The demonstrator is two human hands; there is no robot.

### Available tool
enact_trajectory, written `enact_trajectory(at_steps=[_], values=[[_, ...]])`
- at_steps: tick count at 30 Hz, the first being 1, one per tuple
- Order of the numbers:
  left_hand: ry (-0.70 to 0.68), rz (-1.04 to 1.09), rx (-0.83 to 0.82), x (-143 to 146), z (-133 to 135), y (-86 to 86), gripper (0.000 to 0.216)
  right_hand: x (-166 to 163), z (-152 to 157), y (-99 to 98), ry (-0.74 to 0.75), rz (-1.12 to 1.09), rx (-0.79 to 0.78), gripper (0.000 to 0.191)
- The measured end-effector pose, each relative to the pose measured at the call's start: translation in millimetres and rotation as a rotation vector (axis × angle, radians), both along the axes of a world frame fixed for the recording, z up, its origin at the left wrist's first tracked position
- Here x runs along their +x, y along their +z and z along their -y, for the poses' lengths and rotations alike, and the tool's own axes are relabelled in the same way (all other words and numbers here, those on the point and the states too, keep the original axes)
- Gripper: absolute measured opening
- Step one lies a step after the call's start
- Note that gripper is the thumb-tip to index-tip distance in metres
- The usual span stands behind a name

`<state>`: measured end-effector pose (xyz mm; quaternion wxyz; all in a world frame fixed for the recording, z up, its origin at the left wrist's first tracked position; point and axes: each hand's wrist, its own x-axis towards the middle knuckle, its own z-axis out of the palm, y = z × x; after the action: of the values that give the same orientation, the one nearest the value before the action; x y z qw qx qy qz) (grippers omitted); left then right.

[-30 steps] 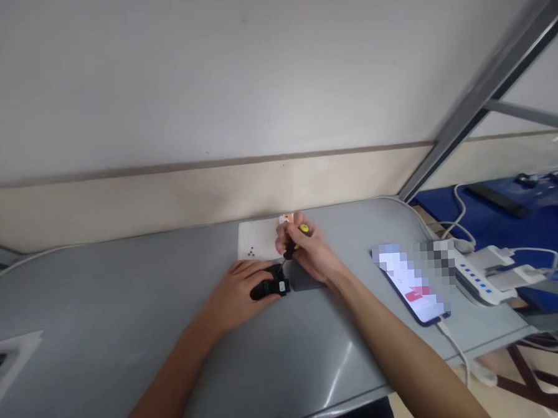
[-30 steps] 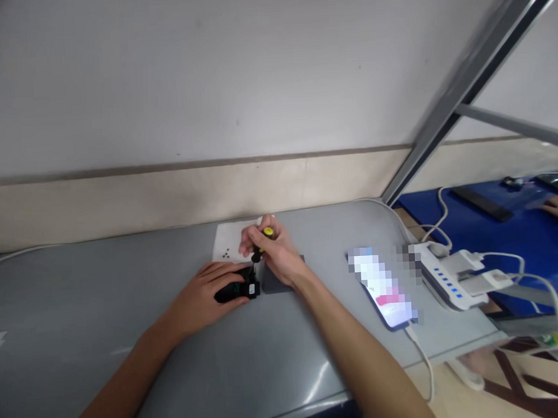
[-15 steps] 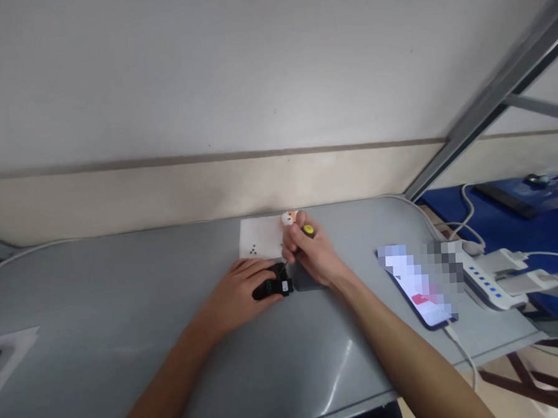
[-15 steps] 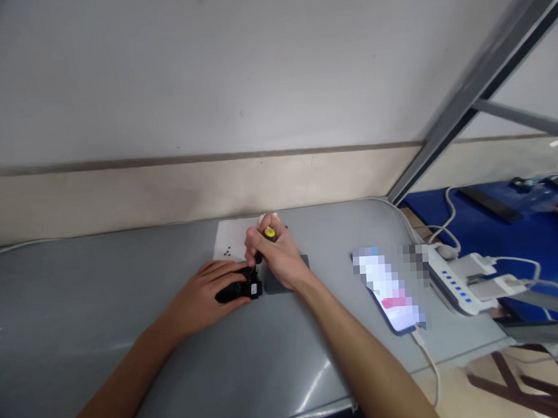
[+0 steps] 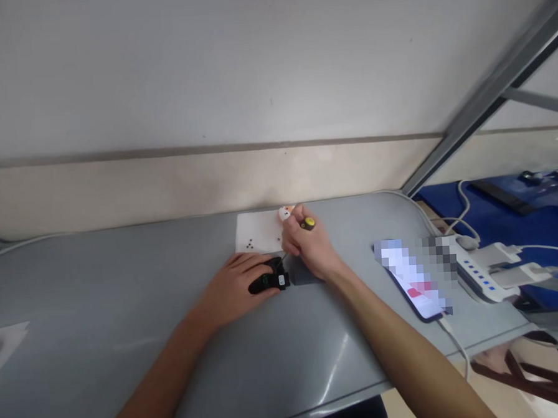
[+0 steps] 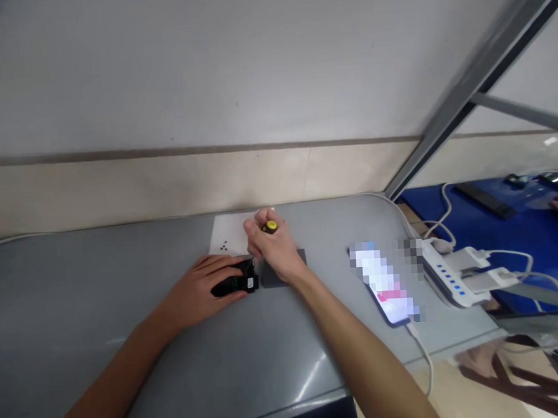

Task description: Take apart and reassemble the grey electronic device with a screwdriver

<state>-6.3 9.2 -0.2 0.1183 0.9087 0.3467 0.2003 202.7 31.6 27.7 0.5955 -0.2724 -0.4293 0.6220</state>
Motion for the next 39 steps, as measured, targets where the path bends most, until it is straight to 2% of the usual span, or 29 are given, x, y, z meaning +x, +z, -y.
enact_trajectory(at_steps=[2,5,8,12,14,19,21,24,26,31,34,37,39], values=[[0.002,0.006,0.009,0.2,0.0,-0.1,0.021,-2.2,-1.2,-0.6,-0.016,-0.009,0.012,0.043],[-0.001,0.021,0.015,0.7,-0.4,-0.3,0.022,-0.6,-1.6,3.5,0.059,-0.092,-0.022,0.045],[-0.001,0.035,0.014,0.8,-0.8,-0.9,0.023,3.6,-1.2,5.2,0.069,-0.092,-0.013,0.034],[0.0,0.037,0.001,0.2,-1.0,-2.0,0.021,2.7,-1.3,-0.7,-0.005,-0.012,0.011,0.045],[0.002,0.038,0.004,-0.1,-0.9,-2.8,0.02,-0.6,-0.7,-1.9,-0.025,0.038,0.041,0.041],[0.022,0.057,0.006,-0.5,-0.5,-4.2,0.022,-3.7,3.9,6.7,0.089,-0.059,0.033,0.041],[0.016,0.058,-0.008,-0.5,-0.6,-3.8,0.02,-2.2,5.1,8.3,0.091,-0.064,0.019,0.037],[0.008,0.04,-0.03,-0.6,-1.0,-2.5,0.022,-1.4,4.2,5.6,0.039,-0.062,-0.016,0.047],[0.01,0.031,-0.032,-0.5,-1.1,-1.9,0.024,-1.8,2.9,4.1,0.014,-0.055,-0.015,0.046],[0.007,0.035,0.016,0.0,-1.0,-2.2,0.025,1.3,3.3,10.9,0.117,-0.027,-0.015,0.044],[-0.001,0.041,0.025,0.3,-0.9,-2.4,0.024,4.0,3.6,10.4,0.034,0.132,0.064,0.033],[-0.005,0.042,0.017,0.2,-1.1,-2.3,0.024,3.2,2.9,4.4,-0.126,0.259,0.117,0.038],[-0.003,0.033,0.015,-0.1,-1.4,-2.5,0.023,2.9,2.9,2.1,-0.18,0.325,0.162,0.036]])
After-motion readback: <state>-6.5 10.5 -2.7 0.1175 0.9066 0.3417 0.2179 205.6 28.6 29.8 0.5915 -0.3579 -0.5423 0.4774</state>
